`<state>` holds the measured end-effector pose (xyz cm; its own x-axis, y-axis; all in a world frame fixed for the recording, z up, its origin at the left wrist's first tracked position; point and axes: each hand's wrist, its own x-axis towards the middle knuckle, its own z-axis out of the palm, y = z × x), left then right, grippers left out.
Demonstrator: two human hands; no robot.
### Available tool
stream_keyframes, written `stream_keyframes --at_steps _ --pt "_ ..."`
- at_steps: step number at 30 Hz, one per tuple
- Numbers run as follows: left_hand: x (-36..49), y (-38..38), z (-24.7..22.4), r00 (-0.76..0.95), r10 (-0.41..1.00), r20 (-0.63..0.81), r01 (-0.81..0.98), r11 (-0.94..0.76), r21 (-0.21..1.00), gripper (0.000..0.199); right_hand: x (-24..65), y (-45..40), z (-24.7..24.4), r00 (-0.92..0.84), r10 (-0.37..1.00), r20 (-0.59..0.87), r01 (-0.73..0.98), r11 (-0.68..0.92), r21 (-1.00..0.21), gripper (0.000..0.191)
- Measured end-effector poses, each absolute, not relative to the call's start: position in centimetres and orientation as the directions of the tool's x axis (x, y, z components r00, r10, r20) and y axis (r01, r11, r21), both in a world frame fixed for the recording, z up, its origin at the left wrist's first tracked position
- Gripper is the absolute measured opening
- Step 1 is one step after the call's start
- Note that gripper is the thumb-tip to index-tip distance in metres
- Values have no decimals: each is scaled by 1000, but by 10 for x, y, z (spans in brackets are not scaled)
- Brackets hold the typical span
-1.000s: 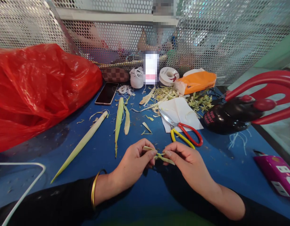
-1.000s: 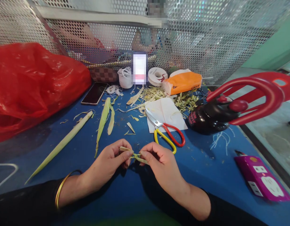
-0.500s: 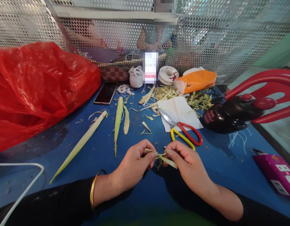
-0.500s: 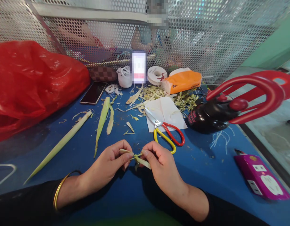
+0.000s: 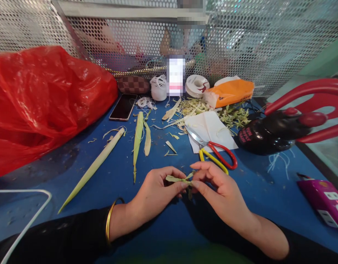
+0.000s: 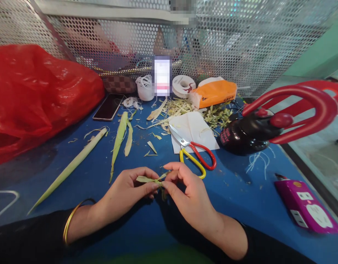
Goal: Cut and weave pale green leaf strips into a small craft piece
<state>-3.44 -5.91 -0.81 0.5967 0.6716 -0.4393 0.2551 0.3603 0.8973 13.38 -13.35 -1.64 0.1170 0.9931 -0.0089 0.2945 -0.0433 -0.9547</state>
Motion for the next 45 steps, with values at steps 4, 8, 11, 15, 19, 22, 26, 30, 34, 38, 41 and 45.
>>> stream_keyframes --at_steps 4,8,11,15,19,22,26,30,34,38,41,45 --pt "-34 -60 -7 585 681 -439 252 362 897 16 133 -134 -16 102 995 16 308 -16 -951 19" --pt "-34 -61 -6 586 699 -410 235 338 912 14 133 -135 -15 89 996 20 283 -6 -959 20" --pt "-35 -62 -5 576 719 -388 238 307 922 11 132 -136 -14 80 997 8 265 -14 -964 20" --pt "-35 -60 -6 562 732 -385 241 300 923 12 131 -136 -12 89 996 -11 271 -35 -962 20" --pt "-35 -55 -6 558 715 -422 211 369 905 15 132 -134 -13 117 993 -5 283 -39 -958 21" --pt "-34 -53 -3 557 700 -447 180 424 888 18 134 -133 -15 142 990 8 301 -35 -953 21" --pt "-34 -54 -1 569 698 -435 206 391 897 16 136 -132 -15 136 989 -49 277 -86 -957 28" --pt "-34 -56 -1 614 669 -418 223 361 905 16 136 -131 -14 125 988 -95 302 -129 -944 18" --pt "-34 -56 -2 625 660 -418 214 370 904 16 136 -130 -12 107 991 -74 386 -110 -916 13" --pt "-33 -57 -2 616 653 -440 197 413 889 15 136 -132 -13 112 994 11 475 -43 -879 15" --pt "-33 -57 -3 602 645 -471 175 469 865 16 138 -136 -14 140 960 244 631 104 -769 15" --pt "-33 -57 -4 564 662 -493 124 523 843 29 139 -140 -13 22 868 495 777 296 -555 16"
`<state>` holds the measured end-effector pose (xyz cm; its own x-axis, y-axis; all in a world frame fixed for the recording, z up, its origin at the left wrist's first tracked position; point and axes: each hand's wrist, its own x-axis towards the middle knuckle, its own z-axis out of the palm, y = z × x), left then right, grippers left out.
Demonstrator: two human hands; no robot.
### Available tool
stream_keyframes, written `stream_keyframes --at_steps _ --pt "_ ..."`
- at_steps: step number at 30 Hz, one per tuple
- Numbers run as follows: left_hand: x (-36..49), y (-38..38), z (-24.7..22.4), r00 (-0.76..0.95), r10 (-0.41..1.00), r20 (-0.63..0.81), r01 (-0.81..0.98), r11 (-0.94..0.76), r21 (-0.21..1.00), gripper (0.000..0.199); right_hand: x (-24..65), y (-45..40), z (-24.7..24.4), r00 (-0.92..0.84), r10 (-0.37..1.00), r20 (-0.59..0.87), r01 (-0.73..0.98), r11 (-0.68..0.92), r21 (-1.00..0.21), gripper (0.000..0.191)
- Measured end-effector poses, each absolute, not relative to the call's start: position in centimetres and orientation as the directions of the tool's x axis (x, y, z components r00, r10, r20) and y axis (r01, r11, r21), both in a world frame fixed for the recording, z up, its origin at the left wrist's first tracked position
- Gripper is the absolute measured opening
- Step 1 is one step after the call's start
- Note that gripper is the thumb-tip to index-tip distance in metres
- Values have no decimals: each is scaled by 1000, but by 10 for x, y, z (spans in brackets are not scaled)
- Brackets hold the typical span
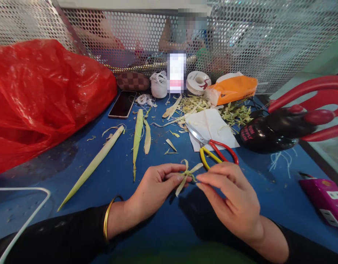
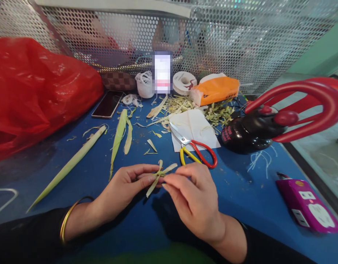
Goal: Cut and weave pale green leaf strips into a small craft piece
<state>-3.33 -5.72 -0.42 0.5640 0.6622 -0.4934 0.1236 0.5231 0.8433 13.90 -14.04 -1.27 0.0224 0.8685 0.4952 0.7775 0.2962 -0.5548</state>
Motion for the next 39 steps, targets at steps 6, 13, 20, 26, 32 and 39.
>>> stream_keyframes --at_steps 6,13,20,26,32,39 --pt "-32 -60 -3 529 716 -454 110 473 874 33 130 -138 -17 -28 982 186 672 156 -724 18" --pt "-33 -69 -5 541 772 -334 163 293 942 31 120 -133 -19 166 985 47 461 -36 -887 13" --pt "-34 -66 -6 525 780 -340 167 298 940 29 120 -128 -16 141 989 -53 343 -99 -934 17" --pt "-35 -60 -7 596 759 -262 206 171 963 31 121 -131 -17 -11 991 -137 216 -131 -967 15" --pt "-33 -56 -11 588 781 -212 242 81 967 15 122 -132 -17 -48 976 -210 135 -202 -970 10" --pt "-34 -55 -12 633 694 -343 194 286 938 20 127 -128 -13 44 981 -189 165 -194 -967 6"
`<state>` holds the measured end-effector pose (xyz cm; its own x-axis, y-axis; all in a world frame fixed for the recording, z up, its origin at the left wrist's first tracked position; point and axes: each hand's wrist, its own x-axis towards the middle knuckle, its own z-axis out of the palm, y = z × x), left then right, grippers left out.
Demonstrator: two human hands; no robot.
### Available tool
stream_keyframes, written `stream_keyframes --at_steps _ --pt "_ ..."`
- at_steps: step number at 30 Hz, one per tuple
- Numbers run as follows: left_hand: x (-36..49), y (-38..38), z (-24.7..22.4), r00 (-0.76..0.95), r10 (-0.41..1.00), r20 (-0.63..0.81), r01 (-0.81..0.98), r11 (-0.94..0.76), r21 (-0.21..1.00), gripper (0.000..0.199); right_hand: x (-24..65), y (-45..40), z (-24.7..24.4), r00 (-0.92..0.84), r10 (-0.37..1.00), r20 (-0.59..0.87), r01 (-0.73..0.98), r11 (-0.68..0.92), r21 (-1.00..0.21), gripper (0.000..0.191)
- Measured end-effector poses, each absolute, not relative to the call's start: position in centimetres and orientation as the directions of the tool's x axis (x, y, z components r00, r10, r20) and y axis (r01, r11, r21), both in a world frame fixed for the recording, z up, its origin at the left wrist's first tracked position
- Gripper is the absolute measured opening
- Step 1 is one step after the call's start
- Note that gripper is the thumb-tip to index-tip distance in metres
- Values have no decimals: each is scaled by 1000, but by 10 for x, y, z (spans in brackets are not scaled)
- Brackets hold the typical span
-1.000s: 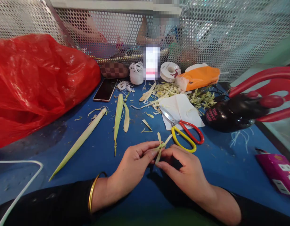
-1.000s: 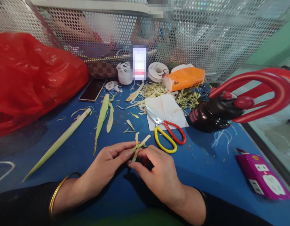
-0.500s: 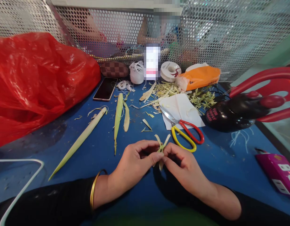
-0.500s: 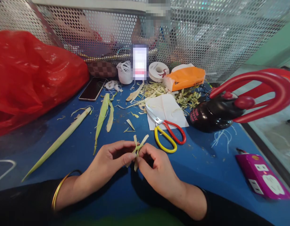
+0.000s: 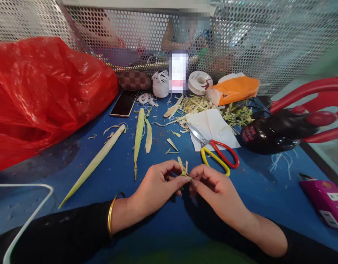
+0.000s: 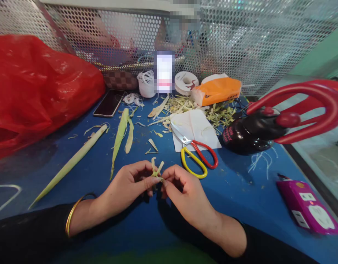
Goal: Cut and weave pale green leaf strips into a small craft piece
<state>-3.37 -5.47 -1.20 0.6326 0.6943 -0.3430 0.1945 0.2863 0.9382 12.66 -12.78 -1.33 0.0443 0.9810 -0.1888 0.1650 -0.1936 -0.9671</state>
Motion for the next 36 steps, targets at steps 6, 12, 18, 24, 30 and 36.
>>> stream_keyframes --at_steps 6,12,18,24,30,36 --pt "-34 -54 -13 644 698 -314 178 263 948 22 130 -130 -15 16 996 -87 317 -88 -945 12" --pt "-35 -54 -8 651 675 -348 203 286 936 17 132 -132 -13 -49 999 8 370 26 -929 15" --pt "-37 -55 -5 641 677 -362 218 291 931 17 136 -133 -6 -84 996 31 401 62 -914 16" --pt "-36 -50 -5 621 704 -345 187 294 937 13 135 -135 -10 -64 998 5 392 30 -920 17" --pt "-35 -48 -7 584 730 -355 200 294 934 16 142 -135 -13 246 931 269 535 101 -839 4" --pt "-40 -55 -7 673 731 -113 259 -89 962 1 138 -131 -15 35 987 155 437 124 -891 7"
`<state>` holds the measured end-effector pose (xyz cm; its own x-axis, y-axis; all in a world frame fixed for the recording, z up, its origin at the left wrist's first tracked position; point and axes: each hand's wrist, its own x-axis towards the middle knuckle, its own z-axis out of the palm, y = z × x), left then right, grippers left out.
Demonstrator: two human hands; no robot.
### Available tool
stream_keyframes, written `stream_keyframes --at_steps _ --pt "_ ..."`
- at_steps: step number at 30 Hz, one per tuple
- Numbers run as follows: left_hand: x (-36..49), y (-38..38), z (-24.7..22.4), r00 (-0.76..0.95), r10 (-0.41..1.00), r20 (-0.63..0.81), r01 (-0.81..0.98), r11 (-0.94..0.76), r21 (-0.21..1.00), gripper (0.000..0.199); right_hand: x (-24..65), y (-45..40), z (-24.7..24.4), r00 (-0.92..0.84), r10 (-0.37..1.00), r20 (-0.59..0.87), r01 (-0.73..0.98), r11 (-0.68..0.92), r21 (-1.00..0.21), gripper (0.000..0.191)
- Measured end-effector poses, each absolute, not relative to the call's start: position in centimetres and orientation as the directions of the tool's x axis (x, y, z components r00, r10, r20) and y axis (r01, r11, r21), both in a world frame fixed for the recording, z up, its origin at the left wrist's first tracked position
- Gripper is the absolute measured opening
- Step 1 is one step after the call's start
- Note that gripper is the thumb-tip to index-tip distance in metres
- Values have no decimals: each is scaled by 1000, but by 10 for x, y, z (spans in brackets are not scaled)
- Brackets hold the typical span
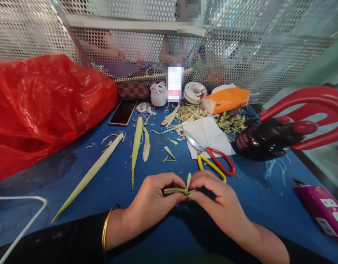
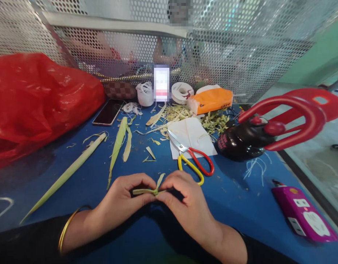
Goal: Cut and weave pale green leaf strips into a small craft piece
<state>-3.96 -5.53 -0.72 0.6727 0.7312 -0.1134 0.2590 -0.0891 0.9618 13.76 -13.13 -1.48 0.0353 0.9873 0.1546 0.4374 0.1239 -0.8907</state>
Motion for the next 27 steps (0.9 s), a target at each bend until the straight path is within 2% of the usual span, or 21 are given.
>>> stream_keyframes --at_steps 6,9,18,27 --pt "-46 -56 -11 767 619 170 157 -437 885 10 129 -131 -16 44 998 -55 278 -65 -958 17" --pt "-47 -53 -14 796 542 271 79 -536 840 12 130 -131 -16 31 991 -127 224 -131 -966 21" --pt "-49 -45 -10 858 419 296 9 -590 807 18 132 -126 -13 -2 981 -193 101 -192 -976 27" --pt "-51 -48 -10 842 375 387 38 -758 651 21 128 -130 -23 -25 979 -202 117 -198 -973 29"
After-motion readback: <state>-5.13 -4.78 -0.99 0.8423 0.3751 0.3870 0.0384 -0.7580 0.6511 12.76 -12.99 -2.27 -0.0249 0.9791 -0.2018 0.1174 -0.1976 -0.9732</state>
